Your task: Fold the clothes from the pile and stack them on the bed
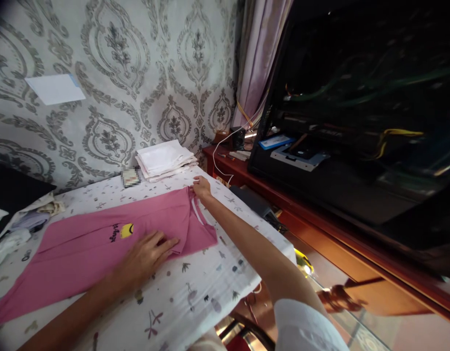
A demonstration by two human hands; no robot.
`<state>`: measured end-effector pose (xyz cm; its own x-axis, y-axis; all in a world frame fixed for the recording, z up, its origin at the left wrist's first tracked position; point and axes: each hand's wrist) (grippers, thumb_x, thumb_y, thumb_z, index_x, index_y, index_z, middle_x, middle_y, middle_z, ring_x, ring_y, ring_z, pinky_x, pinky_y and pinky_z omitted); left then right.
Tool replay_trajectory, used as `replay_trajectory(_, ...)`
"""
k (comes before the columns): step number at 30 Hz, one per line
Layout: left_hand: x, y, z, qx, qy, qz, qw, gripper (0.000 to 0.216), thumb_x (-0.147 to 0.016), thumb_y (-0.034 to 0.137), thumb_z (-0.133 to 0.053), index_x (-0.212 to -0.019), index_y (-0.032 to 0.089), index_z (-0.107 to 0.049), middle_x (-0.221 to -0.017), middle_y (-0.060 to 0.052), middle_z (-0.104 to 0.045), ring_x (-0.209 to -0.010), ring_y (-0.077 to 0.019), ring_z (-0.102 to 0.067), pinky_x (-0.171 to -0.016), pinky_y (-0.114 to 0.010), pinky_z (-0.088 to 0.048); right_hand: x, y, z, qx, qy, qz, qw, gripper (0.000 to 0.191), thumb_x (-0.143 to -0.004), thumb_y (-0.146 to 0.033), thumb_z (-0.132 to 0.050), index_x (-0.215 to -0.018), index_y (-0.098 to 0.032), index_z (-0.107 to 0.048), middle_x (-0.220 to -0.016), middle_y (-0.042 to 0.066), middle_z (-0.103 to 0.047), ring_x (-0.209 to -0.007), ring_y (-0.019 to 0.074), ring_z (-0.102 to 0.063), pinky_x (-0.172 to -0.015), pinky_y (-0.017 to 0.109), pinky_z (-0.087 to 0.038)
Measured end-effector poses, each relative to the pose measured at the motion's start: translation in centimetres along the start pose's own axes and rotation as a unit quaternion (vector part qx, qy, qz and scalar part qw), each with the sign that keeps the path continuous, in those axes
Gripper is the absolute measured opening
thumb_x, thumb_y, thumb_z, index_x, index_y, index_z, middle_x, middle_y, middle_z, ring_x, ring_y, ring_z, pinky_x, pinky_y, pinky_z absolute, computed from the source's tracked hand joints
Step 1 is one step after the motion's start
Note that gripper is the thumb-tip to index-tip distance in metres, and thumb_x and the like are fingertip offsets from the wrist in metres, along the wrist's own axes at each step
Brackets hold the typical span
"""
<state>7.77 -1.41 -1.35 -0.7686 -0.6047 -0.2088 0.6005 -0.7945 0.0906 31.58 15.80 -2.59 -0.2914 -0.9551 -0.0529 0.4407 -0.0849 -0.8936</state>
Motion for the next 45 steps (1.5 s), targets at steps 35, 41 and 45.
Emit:
replay_trajectory(35, 4.1, -4.1, 3.2, 0.164, 0.102, 0.091, 0.977, 0.029, -0.102, 0.032, -0.044, -0.116, 0.018, -0.065, -0.105, -0.009, -0.068, -0.098, -0.0206, -0.063, -0.087, -0.034, -0.051, 10.0, -1.7, 0.3, 0.200, -0.157, 0.365, 0.896, 0.039, -0.101, -0.037, -0.042, -0.129, -0.020, -0.063, -0.147, 0.012, -0.052, -0.138, 0.0286, -0.045, -0.115, 0.049, -0.036)
replay_trajectory(41, 5.8, -7.0, 2.9, 0.162, 0.101, 0.242, 0.951, 0.022, -0.097, 0.032, -0.048, -0.108, 0.021, -0.063, -0.102, -0.006, -0.071, -0.090, -0.0209, -0.066, -0.079, -0.034, -0.051, 12.2, -2.0, 0.6, 0.218, -0.184, 0.354, 0.891, 0.034, -0.100, -0.034, -0.040, -0.116, -0.018, -0.066, -0.124, 0.013, -0.065, -0.116, 0.0285, -0.059, -0.103, 0.049, -0.046)
replay_trajectory(45, 4.8, -6.0, 2.3, 0.140, 0.082, 0.266, 0.950, 0.014, -0.093, 0.027, -0.052, -0.100, 0.021, -0.063, -0.094, -0.005, -0.071, -0.084, -0.0203, -0.065, -0.074, -0.033, -0.050, 10.2, -1.9, -0.7, 0.276, -0.175, 0.319, 0.890, 0.030, -0.098, -0.030, -0.044, -0.110, -0.014, -0.066, -0.116, 0.016, -0.066, -0.110, 0.0293, -0.060, -0.099, 0.047, -0.048)
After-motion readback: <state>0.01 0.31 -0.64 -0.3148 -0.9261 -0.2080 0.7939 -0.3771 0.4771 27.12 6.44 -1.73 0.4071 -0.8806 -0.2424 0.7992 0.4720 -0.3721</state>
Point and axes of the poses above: each hand's wrist, its own x-axis away from the middle knuckle, its own z-axis out of the back of the hand, y = z × x
